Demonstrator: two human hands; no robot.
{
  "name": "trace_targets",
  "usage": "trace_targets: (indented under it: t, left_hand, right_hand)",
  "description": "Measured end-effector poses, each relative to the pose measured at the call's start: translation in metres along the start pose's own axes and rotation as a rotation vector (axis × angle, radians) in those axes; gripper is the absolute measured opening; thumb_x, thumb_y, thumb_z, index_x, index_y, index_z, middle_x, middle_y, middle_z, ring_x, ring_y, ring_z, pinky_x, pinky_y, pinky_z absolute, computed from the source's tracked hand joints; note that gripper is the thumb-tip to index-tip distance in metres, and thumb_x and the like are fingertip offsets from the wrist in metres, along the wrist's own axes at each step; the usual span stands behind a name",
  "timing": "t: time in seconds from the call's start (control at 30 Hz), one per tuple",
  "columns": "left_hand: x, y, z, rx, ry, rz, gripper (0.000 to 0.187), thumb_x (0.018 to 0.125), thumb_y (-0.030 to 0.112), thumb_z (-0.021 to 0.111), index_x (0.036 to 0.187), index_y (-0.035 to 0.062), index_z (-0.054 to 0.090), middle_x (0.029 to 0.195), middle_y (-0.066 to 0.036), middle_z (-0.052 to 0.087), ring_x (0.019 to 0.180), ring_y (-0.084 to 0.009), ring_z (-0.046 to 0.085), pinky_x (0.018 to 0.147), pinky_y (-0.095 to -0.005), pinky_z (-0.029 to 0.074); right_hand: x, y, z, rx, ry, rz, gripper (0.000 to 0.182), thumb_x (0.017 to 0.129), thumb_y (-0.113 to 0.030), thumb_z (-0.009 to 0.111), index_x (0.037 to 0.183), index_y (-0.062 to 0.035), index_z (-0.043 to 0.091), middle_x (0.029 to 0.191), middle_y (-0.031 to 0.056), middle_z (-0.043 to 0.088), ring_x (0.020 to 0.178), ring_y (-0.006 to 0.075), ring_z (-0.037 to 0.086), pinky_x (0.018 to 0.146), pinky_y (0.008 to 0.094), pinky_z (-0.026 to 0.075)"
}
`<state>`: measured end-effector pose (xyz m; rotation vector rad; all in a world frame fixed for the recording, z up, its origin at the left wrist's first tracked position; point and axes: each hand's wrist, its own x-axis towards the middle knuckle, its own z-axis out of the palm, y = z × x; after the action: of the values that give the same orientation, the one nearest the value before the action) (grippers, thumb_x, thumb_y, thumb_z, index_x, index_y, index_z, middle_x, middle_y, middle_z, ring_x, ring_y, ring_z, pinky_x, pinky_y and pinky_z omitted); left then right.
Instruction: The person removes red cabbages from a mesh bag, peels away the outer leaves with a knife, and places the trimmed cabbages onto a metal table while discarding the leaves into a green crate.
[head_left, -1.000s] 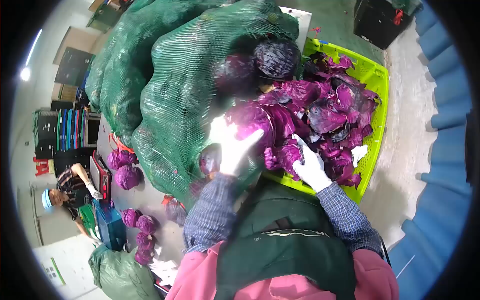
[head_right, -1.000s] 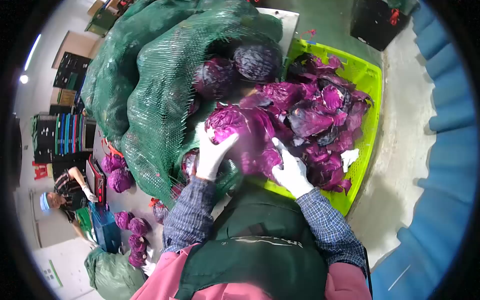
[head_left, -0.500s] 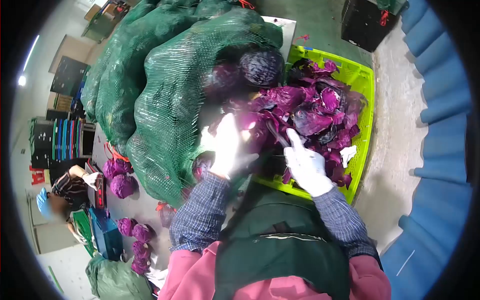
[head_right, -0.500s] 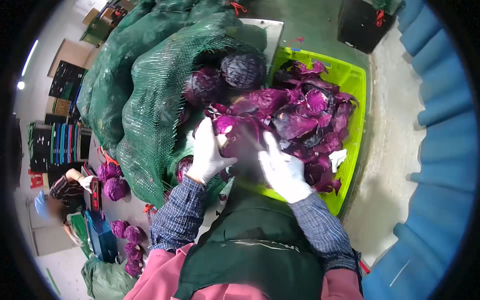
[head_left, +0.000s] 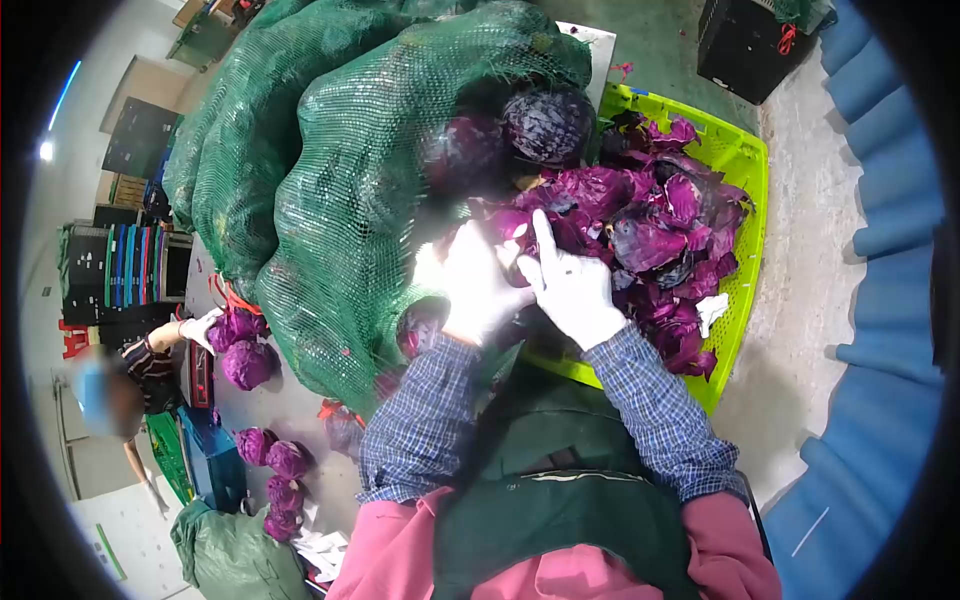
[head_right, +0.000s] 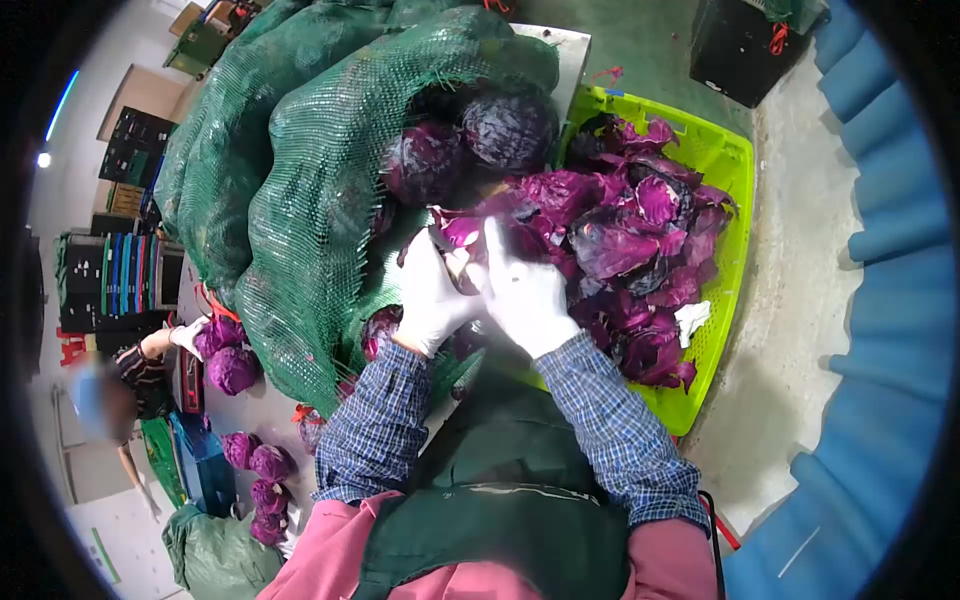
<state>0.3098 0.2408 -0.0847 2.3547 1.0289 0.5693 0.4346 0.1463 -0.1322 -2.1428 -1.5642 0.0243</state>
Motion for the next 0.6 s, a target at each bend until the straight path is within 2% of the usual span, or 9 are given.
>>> trace_targets:
  t: [0.07,0.13,0.17,0.2,0.37,0.43,0.5,0.53,0.6]
  left_hand:
    - [-0.005,0.0,0.003,0.059,0.008,-0.027,0.089,0.055,0.033,0.091,0.123,-0.0049,0.047,0.105,-0.021,0.058,0.1,-0.0393,0.059,0.091,-0.0453,0.049]
    - [-0.018,-0.002,0.0,0.073,-0.008,0.007,0.104,0.053,0.033,0.094,0.133,-0.0067,0.04,0.118,-0.024,0.054,0.112,-0.0402,0.056,0.1,-0.0447,0.046]
    - [-0.028,-0.003,-0.004,0.085,-0.019,0.029,0.111,0.053,0.033,0.095,0.138,-0.0077,0.037,0.124,-0.026,0.052,0.118,-0.0407,0.054,0.104,-0.0444,0.044]
    - [-0.042,-0.017,0.004,0.121,0.003,0.009,0.121,0.054,0.033,0.095,0.147,-0.008,0.029,0.137,-0.027,0.045,0.129,-0.0405,0.047,0.111,-0.0445,0.039]
    - [-0.039,-0.018,-0.01,-0.021,-0.046,-0.056,0.123,0.054,0.035,0.095,0.148,-0.0077,0.028,0.14,-0.028,0.043,0.132,-0.0415,0.045,0.114,-0.0464,0.036]
    - [-0.029,-0.013,-0.011,-0.017,-0.091,-0.055,0.122,0.054,0.035,0.094,0.148,-0.0074,0.03,0.14,-0.028,0.044,0.131,-0.041,0.047,0.113,-0.046,0.037]
    - [-0.023,-0.016,-0.009,-0.056,-0.071,-0.032,0.12,0.054,0.035,0.094,0.147,-0.0076,0.032,0.139,-0.027,0.047,0.128,-0.0402,0.049,0.112,-0.0454,0.038]
    - [-0.026,-0.018,-0.008,-0.041,-0.082,-0.033,0.12,0.054,0.035,0.094,0.147,-0.0076,0.031,0.139,-0.026,0.047,0.128,-0.0402,0.049,0.113,-0.0455,0.038]
    - [-0.03,-0.022,-0.008,-0.047,-0.104,-0.002,0.122,0.054,0.034,0.094,0.149,-0.008,0.028,0.141,-0.027,0.045,0.132,-0.04,0.047,0.115,-0.0448,0.037]
  right_hand:
    - [0.019,0.003,-0.003,-0.013,-0.023,0.109,0.06,0.099,-0.036,0.058,0.151,-0.0097,0.043,0.062,0.0055,0.064,0.046,0.0271,0.062,0.047,0.0405,0.05]
    - [0.052,0.033,-0.02,-0.072,-0.008,0.172,0.034,0.105,-0.036,0.049,0.128,-0.0144,0.062,0.08,0.0103,0.071,0.068,0.0301,0.071,0.057,0.0406,0.055]
    - [0.062,0.049,-0.03,0.381,0.14,0.278,0.032,0.106,-0.036,0.046,0.117,-0.0169,0.069,0.079,0.0093,0.07,0.07,0.0266,0.069,0.061,0.0376,0.053]
    - [0.073,0.066,-0.04,0.395,0.076,0.423,0.04,0.107,-0.043,0.041,0.108,-0.0149,0.069,0.087,0.0121,0.074,0.091,0.0373,0.07,0.08,0.0483,0.054]
    - [0.043,0.038,-0.085,0.698,-0.225,0.7,0.058,0.099,-0.055,0.054,0.142,-0.0153,0.056,0.095,0.0146,0.073,0.082,0.0329,0.07,0.078,0.0453,0.055]
    - [0.013,0.016,-0.061,0.414,-0.102,0.283,0.091,0.087,-0.063,0.067,0.155,-0.0103,0.037,0.114,0.0164,0.071,0.09,0.0336,0.071,0.077,0.0439,0.058]
    - [0.0,-0.004,-0.037,0.261,-0.021,0.106,0.113,0.078,-0.068,0.074,0.159,-0.0062,0.025,0.129,0.0186,0.066,0.101,0.0366,0.071,0.078,0.0426,0.059]
    - [0.005,-0.009,-0.029,0.302,0.022,0.114,0.109,0.079,-0.065,0.074,0.159,-0.008,0.027,0.136,0.0202,0.061,0.107,0.0366,0.07,0.081,0.0425,0.059]
    - [0.023,0.003,-0.011,0.404,0.037,0.174,0.081,0.087,-0.055,0.069,0.149,-0.01,0.044,0.121,0.0183,0.069,0.098,0.0363,0.072,0.08,0.0437,0.059]
